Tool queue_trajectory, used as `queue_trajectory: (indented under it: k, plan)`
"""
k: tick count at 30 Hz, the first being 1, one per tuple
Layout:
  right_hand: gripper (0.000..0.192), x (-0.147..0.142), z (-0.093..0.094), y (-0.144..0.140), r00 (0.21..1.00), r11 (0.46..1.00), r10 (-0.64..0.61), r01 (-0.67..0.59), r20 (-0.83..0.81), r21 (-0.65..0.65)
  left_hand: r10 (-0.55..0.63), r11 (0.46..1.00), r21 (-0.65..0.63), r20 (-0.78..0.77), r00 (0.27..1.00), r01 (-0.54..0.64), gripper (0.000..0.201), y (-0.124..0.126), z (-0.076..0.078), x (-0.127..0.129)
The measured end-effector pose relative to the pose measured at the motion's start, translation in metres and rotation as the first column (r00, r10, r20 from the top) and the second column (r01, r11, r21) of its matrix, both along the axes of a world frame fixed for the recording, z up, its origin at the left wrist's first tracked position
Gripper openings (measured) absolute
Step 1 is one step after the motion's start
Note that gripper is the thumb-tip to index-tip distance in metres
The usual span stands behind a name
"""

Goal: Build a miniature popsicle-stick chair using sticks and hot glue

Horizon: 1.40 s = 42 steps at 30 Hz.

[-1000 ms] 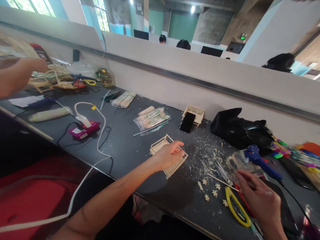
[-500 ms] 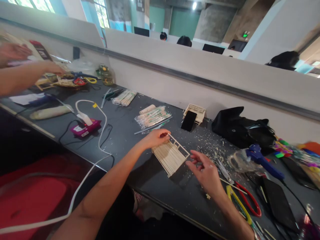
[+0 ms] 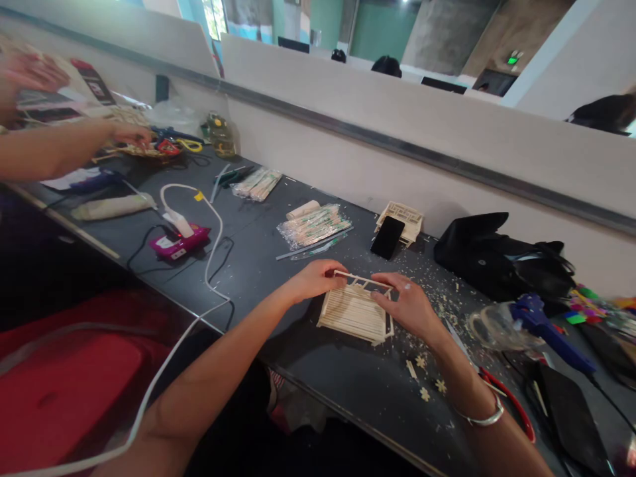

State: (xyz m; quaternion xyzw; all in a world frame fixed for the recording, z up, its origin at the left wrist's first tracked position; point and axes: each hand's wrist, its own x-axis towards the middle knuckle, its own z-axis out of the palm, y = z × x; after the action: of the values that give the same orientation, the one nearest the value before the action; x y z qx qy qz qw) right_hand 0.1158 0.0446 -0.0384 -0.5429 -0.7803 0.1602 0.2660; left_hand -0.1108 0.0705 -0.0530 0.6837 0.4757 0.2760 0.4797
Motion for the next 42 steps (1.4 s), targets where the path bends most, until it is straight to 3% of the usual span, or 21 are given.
queue_trajectory:
  k: [3,7,17,42]
  plan:
    - [0.027,-0.008,0.008,0.007,0.981,0.996,0.084,-0.079,0.174,-0.038,0.012,0.991,-0.131,0.183,0.983,0.013,0.027,0.000,-0.004,0.006]
    - [0.021,-0.017,0.013,0.016,0.945,0.989,0.144,-0.132,0.295,-0.060,0.006,0.987,-0.157,0.224,0.975,0.029,0.024,-0.002,-0.006,0.011]
    - [0.017,-0.025,0.014,0.020,0.924,0.988,0.144,-0.115,0.354,-0.103,0.017,0.991,-0.135,0.112,0.994,-0.002,0.019,-0.004,-0.006,0.012]
    - [0.016,-0.027,0.005,0.021,0.920,0.982,0.187,-0.166,0.345,-0.091,0.008,0.994,-0.111,0.092,0.996,0.002,0.018,-0.004,-0.006,0.011]
